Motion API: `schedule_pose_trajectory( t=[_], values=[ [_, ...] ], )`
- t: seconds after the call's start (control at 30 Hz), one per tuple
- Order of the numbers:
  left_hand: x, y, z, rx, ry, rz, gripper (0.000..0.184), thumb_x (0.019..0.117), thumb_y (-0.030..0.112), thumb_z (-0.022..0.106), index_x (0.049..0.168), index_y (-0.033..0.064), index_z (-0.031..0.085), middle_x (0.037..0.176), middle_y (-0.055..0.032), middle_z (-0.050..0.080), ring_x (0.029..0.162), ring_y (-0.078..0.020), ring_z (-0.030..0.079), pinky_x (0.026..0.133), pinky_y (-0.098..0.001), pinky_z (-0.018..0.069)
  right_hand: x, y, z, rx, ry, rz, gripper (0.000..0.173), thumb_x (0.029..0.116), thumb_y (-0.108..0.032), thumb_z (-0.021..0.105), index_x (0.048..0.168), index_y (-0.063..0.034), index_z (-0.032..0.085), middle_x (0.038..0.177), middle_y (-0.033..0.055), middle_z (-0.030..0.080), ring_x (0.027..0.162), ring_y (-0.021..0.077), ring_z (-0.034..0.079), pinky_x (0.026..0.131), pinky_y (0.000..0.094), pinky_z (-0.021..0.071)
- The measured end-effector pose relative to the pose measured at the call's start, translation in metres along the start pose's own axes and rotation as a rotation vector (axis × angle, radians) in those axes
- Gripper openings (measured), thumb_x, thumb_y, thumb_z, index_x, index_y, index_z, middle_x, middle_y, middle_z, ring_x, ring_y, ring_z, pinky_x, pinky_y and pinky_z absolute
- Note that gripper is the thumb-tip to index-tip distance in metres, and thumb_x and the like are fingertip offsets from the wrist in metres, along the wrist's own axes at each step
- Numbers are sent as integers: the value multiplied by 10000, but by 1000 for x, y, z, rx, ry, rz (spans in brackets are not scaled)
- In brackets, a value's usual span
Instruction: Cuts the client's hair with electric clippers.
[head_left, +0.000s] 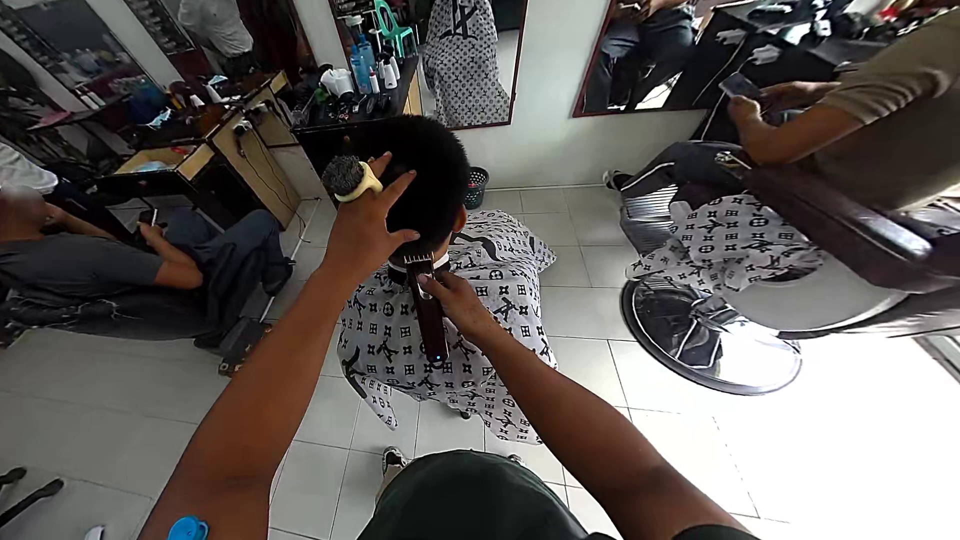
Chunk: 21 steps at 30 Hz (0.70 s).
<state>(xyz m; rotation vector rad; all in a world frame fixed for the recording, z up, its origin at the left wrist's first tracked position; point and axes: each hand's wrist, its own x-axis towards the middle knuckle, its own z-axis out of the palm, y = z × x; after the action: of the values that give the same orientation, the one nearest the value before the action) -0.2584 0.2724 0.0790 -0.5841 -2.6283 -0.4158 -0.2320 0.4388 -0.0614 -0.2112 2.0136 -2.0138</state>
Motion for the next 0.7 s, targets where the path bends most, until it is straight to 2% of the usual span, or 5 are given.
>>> schedule_pose_trajectory(
  t=[0.2,0.37,0.47,0.6,0.7],
  values=[
    [2,-2,-1,1,-23,6,796,824,296,865,1527,209,500,1682,-141,262,1521,-346,319,1152,-538,381,1,-8,-1,-1,-17,30,408,1053,-360,570,1146,34,624,906,132,659,771,171,652,708,338,560],
    [-11,5,-13,-18,139,29,881,857,272,835,1599,175,371,1668,-153,293,1542,-374,261,1183,-627,302,-18,-7,-14,12,-58,-250,437,1018,-255,589,1308,68,542,1054,109,695,942,102,680,887,297,564],
    [-46,14,-4,-246,504,-2,633,988,327,659,1492,22,428,1433,-193,551,1256,-258,587,961,-440,537,-42,8,-46,115,-29,-137,323,1006,-232,568,1186,32,610,943,63,696,826,104,683,787,304,589],
    [-62,29,33,-792,-336,-64,337,974,225,683,1272,66,673,933,-16,750,714,-80,687,605,-256,565,-77,43,-81,324,123,31,335,1033,-287,429,1100,-17,614,791,44,677,614,135,658,587,319,594],
    [-57,32,79,-1261,-193,-141,262,985,84,585,1235,11,613,863,7,745,684,-81,708,556,-220,575,-96,62,-96,372,202,94,350,1036,-310,426,1074,-25,628,783,51,686,606,137,660,576,311,590]
  ],
)
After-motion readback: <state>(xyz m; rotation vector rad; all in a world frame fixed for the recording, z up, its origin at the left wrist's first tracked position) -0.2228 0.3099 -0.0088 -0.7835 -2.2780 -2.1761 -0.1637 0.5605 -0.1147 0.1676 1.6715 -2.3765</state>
